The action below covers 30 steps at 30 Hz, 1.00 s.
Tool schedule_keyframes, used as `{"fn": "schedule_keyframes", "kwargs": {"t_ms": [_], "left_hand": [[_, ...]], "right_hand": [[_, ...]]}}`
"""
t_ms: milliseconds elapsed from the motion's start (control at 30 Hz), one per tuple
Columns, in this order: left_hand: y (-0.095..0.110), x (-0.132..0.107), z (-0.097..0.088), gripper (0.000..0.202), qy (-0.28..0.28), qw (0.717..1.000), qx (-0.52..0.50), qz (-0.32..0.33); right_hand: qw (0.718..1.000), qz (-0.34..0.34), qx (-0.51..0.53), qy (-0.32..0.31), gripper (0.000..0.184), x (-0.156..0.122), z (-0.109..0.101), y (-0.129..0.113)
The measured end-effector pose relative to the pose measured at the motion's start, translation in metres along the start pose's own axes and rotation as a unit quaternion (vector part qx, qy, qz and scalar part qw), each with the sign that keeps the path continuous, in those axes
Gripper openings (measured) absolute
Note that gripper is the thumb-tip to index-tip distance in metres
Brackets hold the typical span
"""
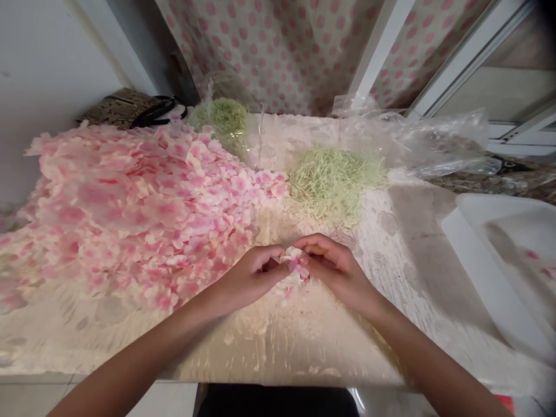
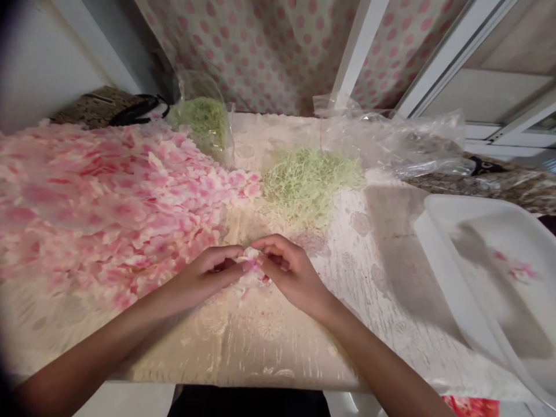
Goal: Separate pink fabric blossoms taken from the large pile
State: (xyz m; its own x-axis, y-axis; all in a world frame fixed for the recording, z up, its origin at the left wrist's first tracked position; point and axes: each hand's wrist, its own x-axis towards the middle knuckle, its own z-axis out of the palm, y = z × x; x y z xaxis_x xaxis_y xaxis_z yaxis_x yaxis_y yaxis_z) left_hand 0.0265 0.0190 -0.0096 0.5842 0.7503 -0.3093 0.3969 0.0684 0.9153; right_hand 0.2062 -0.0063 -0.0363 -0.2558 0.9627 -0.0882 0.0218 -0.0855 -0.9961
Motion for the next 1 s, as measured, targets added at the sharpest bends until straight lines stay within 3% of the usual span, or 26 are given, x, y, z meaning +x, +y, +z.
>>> {"fn": "schedule_keyframes", "kwargs": {"t_ms": [633,1000], "left_hand": [[-0.0059,0.0007,-0.0014,0.035,-0.008,1.000,0.018,0.022],[-0.0057,0.0009,-0.0002,0.033,-0.018,1.000,0.000,0.003]], "right_hand": [[1.000,0.003,-0.023,-0.002,0.020,-0.0030,0.0029,0.0002],[1.000,-0.019,-0.024,-0.004,0.023,-0.0055,0.0031,0.0008]]}}
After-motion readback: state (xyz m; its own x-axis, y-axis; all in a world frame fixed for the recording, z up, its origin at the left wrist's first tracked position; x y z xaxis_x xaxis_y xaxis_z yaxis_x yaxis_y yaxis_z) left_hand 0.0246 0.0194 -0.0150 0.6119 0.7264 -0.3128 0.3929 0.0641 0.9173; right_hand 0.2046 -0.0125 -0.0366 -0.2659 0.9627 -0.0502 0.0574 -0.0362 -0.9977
